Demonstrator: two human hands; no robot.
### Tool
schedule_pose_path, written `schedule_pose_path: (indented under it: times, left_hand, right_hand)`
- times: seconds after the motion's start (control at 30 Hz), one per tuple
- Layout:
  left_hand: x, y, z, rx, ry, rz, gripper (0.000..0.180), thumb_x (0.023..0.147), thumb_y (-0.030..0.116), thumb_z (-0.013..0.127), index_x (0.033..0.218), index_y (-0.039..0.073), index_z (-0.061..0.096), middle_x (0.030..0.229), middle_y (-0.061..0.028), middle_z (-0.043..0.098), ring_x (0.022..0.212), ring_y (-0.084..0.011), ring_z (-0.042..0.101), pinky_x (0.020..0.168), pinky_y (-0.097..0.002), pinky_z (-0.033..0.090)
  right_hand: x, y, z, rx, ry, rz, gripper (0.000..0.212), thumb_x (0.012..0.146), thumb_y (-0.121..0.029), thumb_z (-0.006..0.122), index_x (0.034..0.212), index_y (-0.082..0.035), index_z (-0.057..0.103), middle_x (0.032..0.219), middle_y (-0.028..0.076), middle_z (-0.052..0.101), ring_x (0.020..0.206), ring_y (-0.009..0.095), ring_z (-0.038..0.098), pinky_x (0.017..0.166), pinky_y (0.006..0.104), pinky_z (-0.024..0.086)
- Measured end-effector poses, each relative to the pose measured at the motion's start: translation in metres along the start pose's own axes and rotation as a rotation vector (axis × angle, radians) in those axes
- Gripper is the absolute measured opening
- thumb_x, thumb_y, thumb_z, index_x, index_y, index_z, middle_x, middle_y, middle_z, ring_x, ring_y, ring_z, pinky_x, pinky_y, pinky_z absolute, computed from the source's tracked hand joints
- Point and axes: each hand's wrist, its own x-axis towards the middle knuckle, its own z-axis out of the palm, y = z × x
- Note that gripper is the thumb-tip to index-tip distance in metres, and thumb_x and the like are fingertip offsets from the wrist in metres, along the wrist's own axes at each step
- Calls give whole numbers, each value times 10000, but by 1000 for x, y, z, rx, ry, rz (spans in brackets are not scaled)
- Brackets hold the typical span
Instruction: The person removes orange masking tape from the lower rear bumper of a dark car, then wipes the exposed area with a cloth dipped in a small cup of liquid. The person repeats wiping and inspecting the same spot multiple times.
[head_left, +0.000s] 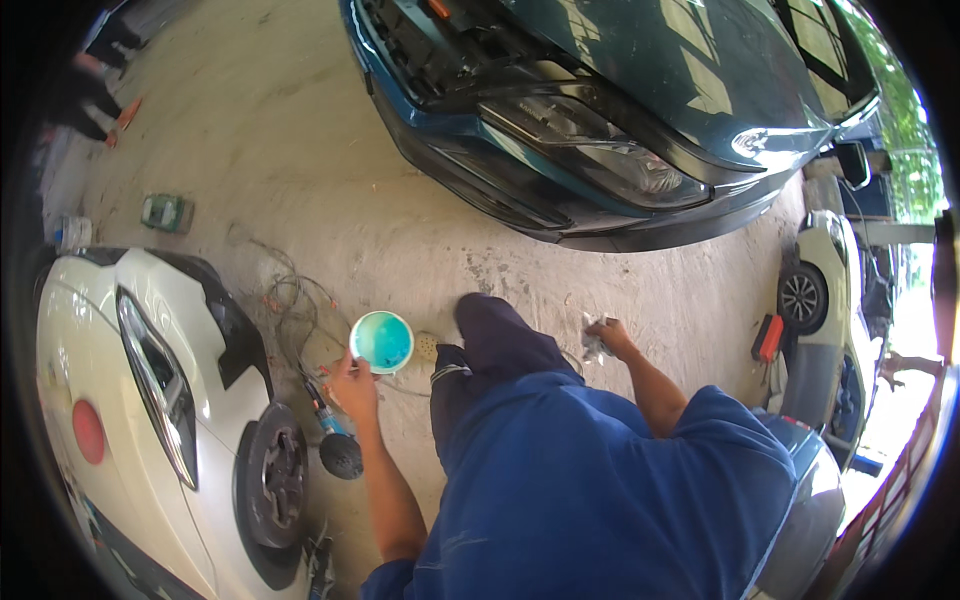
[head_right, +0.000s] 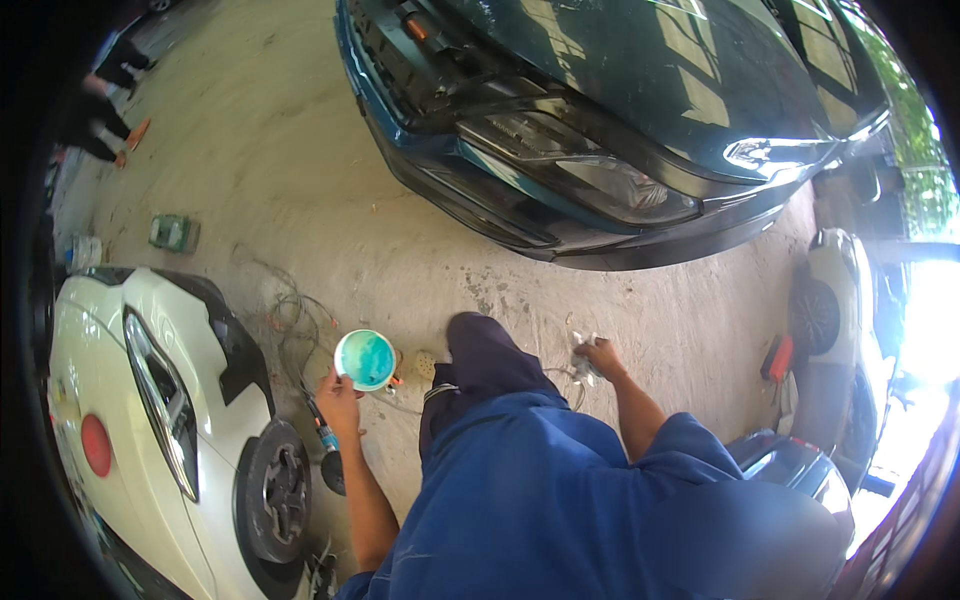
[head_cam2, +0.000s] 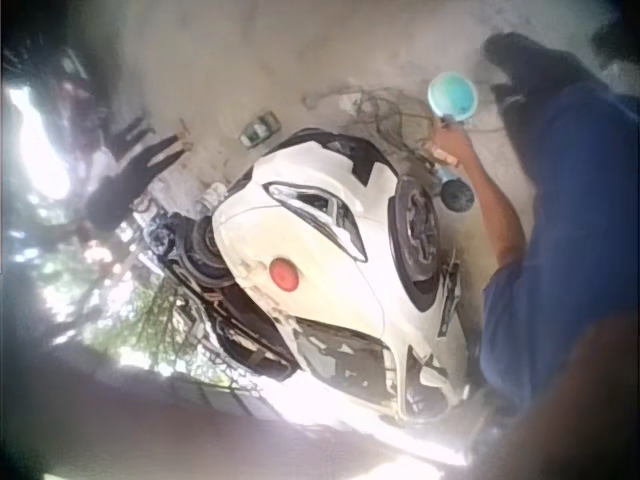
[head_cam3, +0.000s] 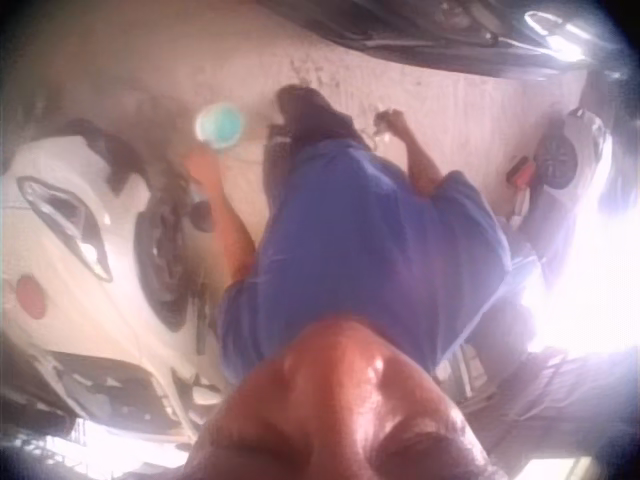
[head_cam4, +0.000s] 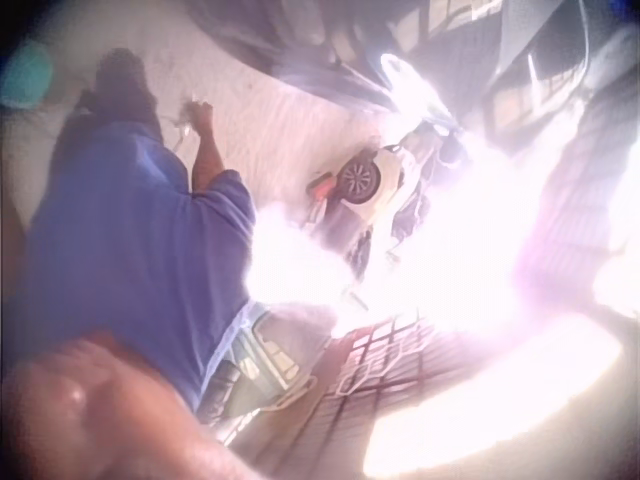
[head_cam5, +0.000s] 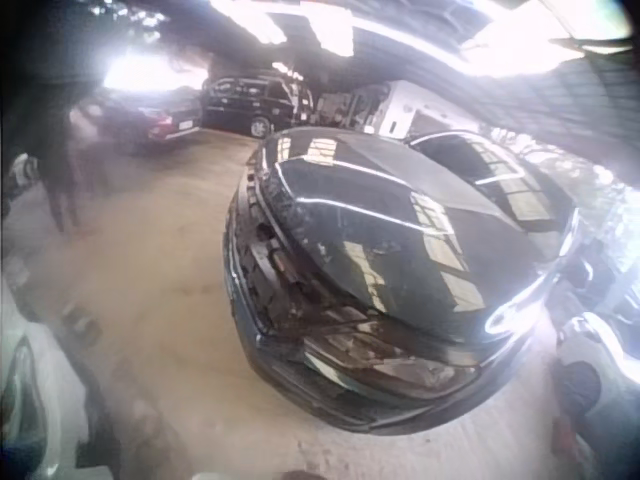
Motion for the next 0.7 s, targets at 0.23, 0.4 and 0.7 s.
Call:
schedule_pose_path:
  times: [0.23, 0.4, 0.7]
  left_hand:
    - [160, 71, -80, 15, 4, 96, 328, 971, 27, 637, 1287, -23, 709, 1037, -107, 625, 724, -172, 713, 589, -304, 643]
    - [287, 146, -134, 304, 100, 230, 298, 951, 50, 670, 1211, -87, 717, 968, -99, 624, 748, -172, 687, 575, -324, 644]
    - [539, 301, -171, 57, 125, 78, 350, 927, 11, 664, 1266, -58, 714, 1019, -130, 606, 778, -204, 720, 588, -331, 673]
  right_hand:
    - [35, -83, 132, -116, -8, 65, 453, 751, -366, 833, 1000, 11, 788, 921, 166, 770, 815, 258, 730, 761, 403, 564]
    - [64, -160, 212, -308, -142, 155, 456, 724, -337, 858, 949, 48, 763, 926, 173, 759, 831, 261, 726, 734, 421, 561]
    - [158, -387, 323, 1, -230, 387, 294, 772, -198, 830, 914, 49, 756, 864, 129, 732, 765, 242, 705, 661, 413, 546]
